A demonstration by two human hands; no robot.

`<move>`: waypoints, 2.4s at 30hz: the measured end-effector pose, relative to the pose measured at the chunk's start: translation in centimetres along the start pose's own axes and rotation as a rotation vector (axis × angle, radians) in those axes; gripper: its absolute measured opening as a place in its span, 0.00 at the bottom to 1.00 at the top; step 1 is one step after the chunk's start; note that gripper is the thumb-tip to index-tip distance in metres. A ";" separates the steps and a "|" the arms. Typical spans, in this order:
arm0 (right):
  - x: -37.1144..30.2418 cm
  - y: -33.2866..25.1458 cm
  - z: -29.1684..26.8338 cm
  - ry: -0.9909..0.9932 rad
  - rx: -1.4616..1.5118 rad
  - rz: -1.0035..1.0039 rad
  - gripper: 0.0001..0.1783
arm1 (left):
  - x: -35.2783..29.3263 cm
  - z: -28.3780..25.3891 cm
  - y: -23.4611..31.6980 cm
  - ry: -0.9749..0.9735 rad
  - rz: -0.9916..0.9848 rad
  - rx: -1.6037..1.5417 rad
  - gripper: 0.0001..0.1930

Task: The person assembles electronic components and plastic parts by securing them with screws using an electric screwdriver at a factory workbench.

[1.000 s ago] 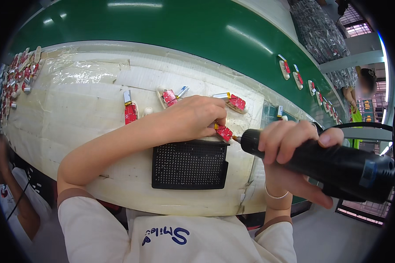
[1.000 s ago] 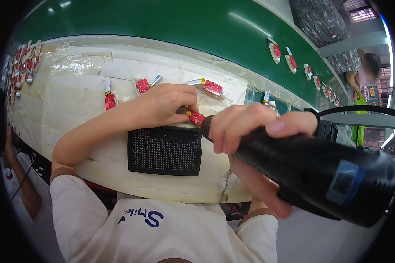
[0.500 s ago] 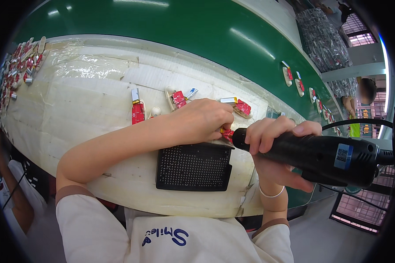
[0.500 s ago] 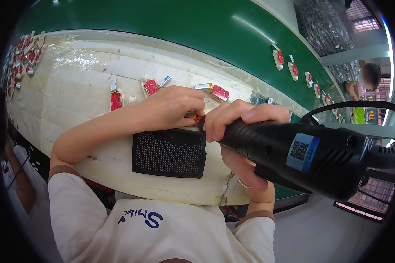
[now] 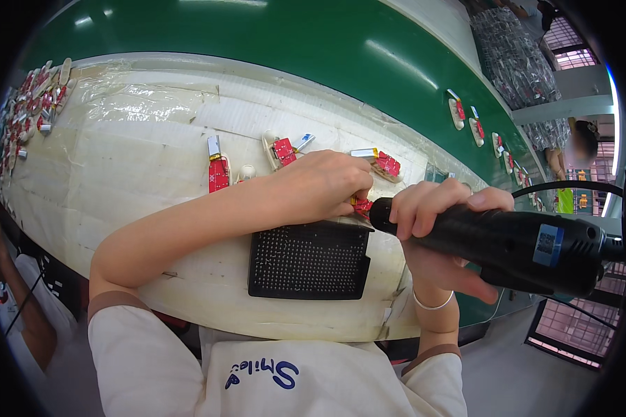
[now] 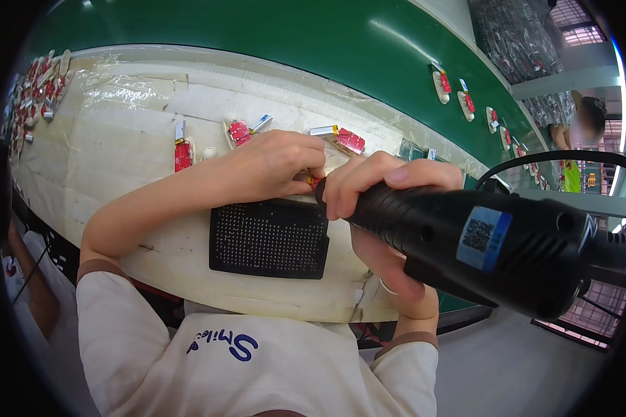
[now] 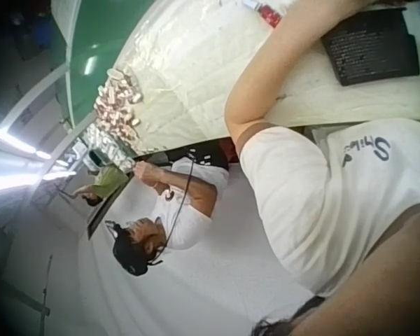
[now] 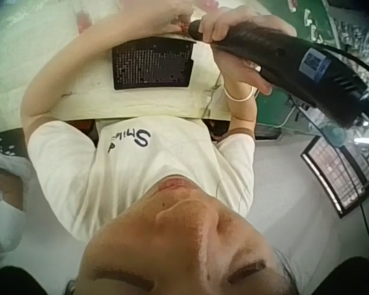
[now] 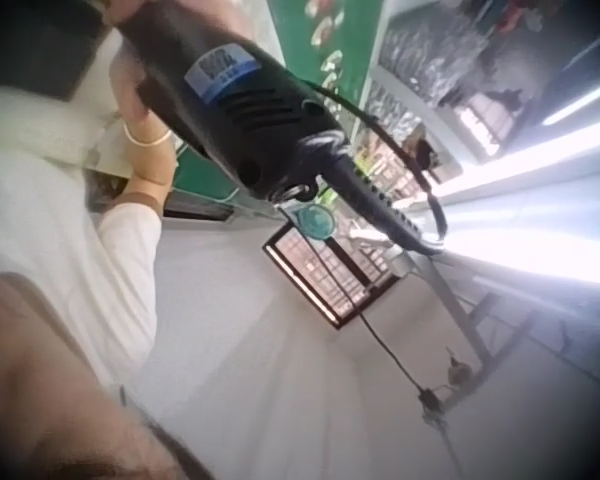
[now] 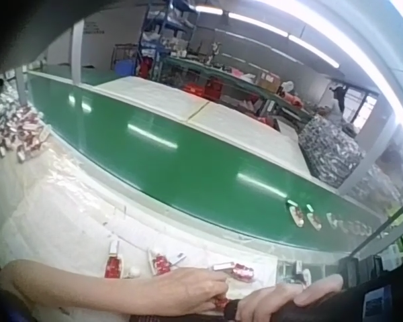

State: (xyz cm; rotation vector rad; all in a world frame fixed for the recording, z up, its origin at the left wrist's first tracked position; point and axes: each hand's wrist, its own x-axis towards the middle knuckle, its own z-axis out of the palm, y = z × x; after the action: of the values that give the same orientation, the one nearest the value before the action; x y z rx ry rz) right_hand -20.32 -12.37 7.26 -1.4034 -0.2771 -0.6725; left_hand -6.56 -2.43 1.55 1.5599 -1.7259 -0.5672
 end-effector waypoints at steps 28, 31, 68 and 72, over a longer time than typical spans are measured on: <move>-0.3 -3.0 -0.5 -0.091 -0.053 -0.118 0.46 | 0.1 -0.7 1.1 -0.125 0.025 0.009 0.09; 0.0 -2.2 -0.5 -0.016 -0.139 -0.144 0.48 | 0.0 -0.6 1.0 -0.123 0.014 -0.002 0.09; -2.0 -2.3 -0.6 -0.015 0.029 -0.069 0.45 | 2.1 -2.9 0.7 0.071 0.089 0.196 0.23; -2.4 -2.1 -0.6 0.022 0.024 -0.008 0.44 | 3.9 0.6 -0.6 0.062 0.167 0.383 0.18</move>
State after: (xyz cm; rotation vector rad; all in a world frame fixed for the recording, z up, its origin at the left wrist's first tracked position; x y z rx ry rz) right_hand -23.53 -12.31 7.50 -1.3722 -0.2728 -0.6887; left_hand -6.62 -6.44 1.56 1.6444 -1.9756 -0.1047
